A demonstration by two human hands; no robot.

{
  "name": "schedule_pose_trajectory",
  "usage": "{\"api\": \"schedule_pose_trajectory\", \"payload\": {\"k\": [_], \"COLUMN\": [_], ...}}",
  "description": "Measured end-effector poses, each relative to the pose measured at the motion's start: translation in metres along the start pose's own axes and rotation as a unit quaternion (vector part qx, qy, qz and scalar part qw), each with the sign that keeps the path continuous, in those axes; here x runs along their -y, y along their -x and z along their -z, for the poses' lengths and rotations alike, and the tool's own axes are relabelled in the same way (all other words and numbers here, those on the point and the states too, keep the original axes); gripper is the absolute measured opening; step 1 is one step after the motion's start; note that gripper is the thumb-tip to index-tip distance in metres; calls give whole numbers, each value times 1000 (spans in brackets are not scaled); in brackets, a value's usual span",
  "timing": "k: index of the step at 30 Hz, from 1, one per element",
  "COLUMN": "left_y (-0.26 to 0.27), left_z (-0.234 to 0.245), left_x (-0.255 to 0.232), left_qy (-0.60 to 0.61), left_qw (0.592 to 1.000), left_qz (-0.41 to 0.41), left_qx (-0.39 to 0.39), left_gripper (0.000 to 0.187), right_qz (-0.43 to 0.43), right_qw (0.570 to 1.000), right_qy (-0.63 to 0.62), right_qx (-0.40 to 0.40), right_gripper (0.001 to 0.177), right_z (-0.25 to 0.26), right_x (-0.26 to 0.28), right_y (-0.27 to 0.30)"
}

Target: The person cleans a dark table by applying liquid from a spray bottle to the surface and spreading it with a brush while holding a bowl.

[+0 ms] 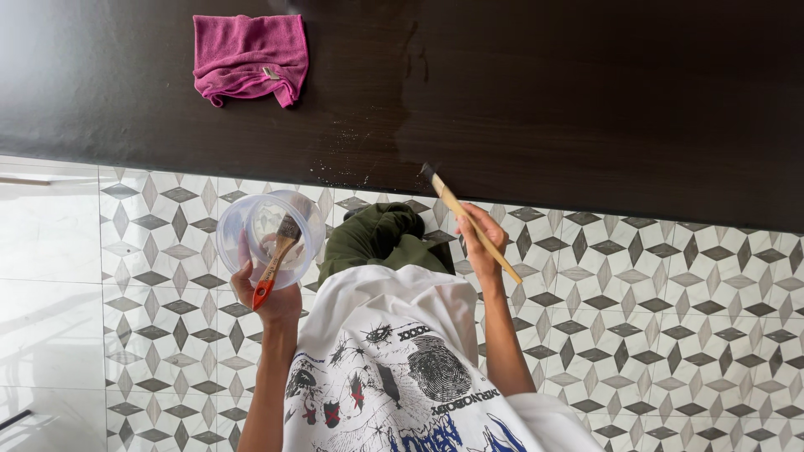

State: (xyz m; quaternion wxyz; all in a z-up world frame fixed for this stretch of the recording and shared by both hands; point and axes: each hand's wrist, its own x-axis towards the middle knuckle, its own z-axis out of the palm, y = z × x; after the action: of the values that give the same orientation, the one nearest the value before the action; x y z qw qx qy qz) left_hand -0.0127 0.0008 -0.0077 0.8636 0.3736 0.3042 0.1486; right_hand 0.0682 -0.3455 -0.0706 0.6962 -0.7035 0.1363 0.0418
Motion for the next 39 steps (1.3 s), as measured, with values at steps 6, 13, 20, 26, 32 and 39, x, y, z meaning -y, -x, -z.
{"api": "schedule_pose_trajectory", "payload": {"k": [6,13,20,26,32,39], "left_y": [6,14,9,7,9,10], "left_z": [4,7,3,8,6,27], "left_x": [3,-2,3,17,17,28], "left_qy": [-11,-27,-35,-36,-42,-28], "left_qw": [1000,1000,999,999,998,999], "left_qz": [-9,-5,-18,-19,-18,-10], "left_qx": [7,-2,21,24,36,16], "left_gripper": [86,80,77,70,64,59], "right_qz": [36,32,17,26,21,83], "right_qw": [992,999,999,997,995,991], "right_qy": [68,-34,-11,-50,-5,-72], "right_qx": [97,11,49,46,101,80], "right_gripper": [29,29,33,37,32,31], "right_z": [-41,-38,-25,-42,-20,-47], "right_x": [-3,0,-3,-12,-11,-8], "right_y": [-12,-16,-8,-9,-3,-29]}}
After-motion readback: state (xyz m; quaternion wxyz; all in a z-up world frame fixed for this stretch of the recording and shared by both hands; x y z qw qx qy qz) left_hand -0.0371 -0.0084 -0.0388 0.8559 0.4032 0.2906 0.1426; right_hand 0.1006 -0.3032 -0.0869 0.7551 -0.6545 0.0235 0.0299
